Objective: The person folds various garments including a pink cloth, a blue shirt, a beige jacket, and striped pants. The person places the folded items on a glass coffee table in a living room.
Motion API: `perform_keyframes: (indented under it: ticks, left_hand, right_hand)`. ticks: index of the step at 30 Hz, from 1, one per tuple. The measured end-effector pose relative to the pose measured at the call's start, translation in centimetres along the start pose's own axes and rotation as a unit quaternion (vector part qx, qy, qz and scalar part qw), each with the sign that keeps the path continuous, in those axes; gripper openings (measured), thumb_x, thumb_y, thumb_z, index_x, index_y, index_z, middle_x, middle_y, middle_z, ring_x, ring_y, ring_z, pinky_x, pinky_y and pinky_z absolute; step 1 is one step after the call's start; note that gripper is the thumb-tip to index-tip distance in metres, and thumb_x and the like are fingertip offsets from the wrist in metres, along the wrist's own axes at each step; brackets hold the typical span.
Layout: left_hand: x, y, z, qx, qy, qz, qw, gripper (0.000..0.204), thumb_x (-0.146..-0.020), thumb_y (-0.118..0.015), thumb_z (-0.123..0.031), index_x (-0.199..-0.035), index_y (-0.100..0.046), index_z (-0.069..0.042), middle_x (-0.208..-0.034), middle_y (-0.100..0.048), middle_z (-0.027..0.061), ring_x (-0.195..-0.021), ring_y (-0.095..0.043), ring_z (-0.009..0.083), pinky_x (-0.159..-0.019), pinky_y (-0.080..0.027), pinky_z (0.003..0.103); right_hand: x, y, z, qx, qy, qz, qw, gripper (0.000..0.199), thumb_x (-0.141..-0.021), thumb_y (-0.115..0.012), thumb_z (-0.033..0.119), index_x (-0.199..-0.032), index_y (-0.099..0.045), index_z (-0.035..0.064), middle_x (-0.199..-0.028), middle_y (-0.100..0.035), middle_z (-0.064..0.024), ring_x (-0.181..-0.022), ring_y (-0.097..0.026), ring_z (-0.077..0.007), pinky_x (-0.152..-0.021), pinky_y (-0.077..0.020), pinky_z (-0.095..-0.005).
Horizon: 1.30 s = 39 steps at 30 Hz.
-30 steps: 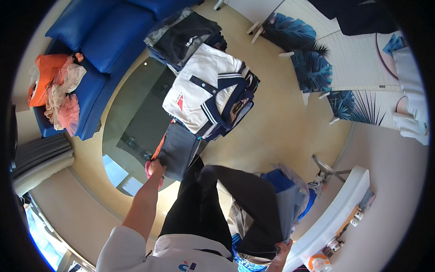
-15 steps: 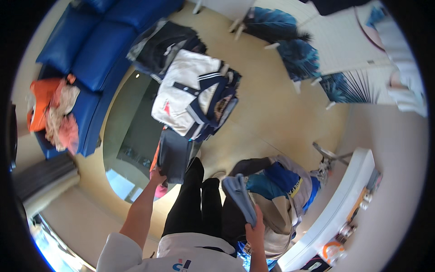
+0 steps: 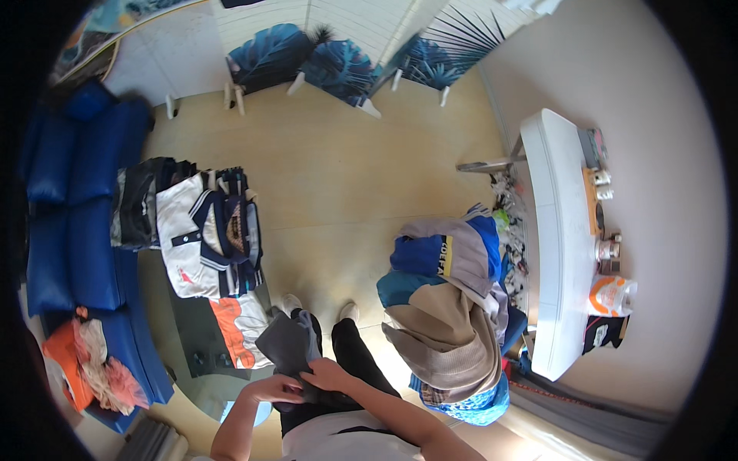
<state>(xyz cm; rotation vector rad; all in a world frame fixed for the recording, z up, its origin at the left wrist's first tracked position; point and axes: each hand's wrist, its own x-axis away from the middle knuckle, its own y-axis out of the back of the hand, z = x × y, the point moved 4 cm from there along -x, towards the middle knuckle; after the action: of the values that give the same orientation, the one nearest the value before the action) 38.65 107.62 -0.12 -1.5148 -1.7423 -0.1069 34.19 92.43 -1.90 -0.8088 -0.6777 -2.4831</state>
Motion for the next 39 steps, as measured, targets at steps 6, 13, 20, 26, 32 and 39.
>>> perform_keyframes:
  ticks: [6, 13, 20, 26, 32, 39]
  left_hand:
    - [-1.4, 11.6, 22.0, 0.134, 0.216, -0.451, 0.856, 0.043, -0.076, -0.069, -0.034, -0.102, -0.058, -0.001, -0.083, -0.066, 0.0098, -0.073, -0.064, 0.0185, -0.061, -0.05, 0.029]
    - [-2.5, 14.0, 26.1, -0.135, 0.491, -0.477, 0.717, 0.077, -0.07, -0.069, -0.048, -0.123, -0.04, 0.0, -0.108, -0.062, 0.0187, -0.096, -0.063, 0.0311, -0.079, -0.052, 0.04]
    - [-2.2, 16.6, 26.8, -0.044, 0.448, -0.541, 0.711, 0.054, -0.082, -0.063, -0.037, -0.116, -0.047, 0.002, -0.108, -0.061, 0.0196, -0.1, -0.062, 0.0333, -0.08, -0.052, 0.041]
    - [-0.7, 15.6, 29.9, -0.101, 0.479, -0.559, 0.67, 0.054, -0.073, -0.069, -0.043, -0.107, -0.056, -0.003, -0.11, -0.061, 0.0178, -0.104, -0.059, 0.0328, -0.085, -0.05, 0.042]
    - [-0.8, 15.0, 30.5, -0.09, 0.425, -0.526, 0.731, 0.044, -0.07, -0.07, -0.036, -0.102, -0.06, -0.008, -0.109, -0.062, 0.0139, -0.105, -0.059, 0.0305, -0.086, -0.049, 0.041]
    - [0.6, 3.7, 19.6, -0.235, 0.111, -0.521, 0.813, 0.024, -0.07, -0.067, -0.023, -0.073, -0.055, -0.003, -0.069, -0.057, 0.0135, -0.068, -0.057, 0.0334, -0.062, -0.045, 0.042]
  right_hand:
    - [4.5, 3.3, -3.3, 0.004, -0.101, -0.082, 0.992, 0.043, -0.089, -0.05, 0.037, -0.074, -0.06, -0.0023, -0.071, -0.058, -0.0216, -0.071, -0.058, -0.0387, -0.065, -0.0454, -0.0455]
    - [7.0, 3.8, -4.5, 0.084, -0.159, -0.131, 0.975, 0.046, -0.089, -0.051, 0.035, -0.065, -0.059, -0.0032, -0.069, -0.057, -0.021, -0.065, -0.058, -0.0384, -0.061, -0.0466, -0.0454]
    - [8.0, 2.5, -4.6, 0.053, -0.2, -0.2, 0.958, 0.043, -0.086, -0.054, 0.033, -0.065, -0.059, -0.0039, -0.067, -0.057, -0.0205, -0.064, -0.058, -0.0391, -0.06, -0.0462, -0.0462]
    - [9.1, 0.1, -4.0, 0.064, -0.182, -0.182, 0.964, 0.031, -0.084, -0.058, 0.027, -0.073, -0.059, -0.0019, -0.07, -0.056, -0.0203, -0.065, -0.057, -0.039, -0.057, -0.0441, -0.0437]
    - [11.0, -1.5, -5.1, 0.132, -0.16, -0.186, 0.96, 0.036, -0.078, -0.063, 0.035, -0.067, -0.058, 0.0009, -0.065, -0.054, -0.0163, -0.06, -0.057, -0.0345, -0.056, -0.0459, -0.0442]
    - [18.5, -4.7, -7.8, 0.057, -0.119, -0.276, 0.952, 0.031, -0.069, -0.07, 0.031, -0.067, -0.056, 0.0027, -0.066, -0.051, -0.0139, -0.06, -0.054, -0.0339, -0.056, -0.0461, -0.0422]
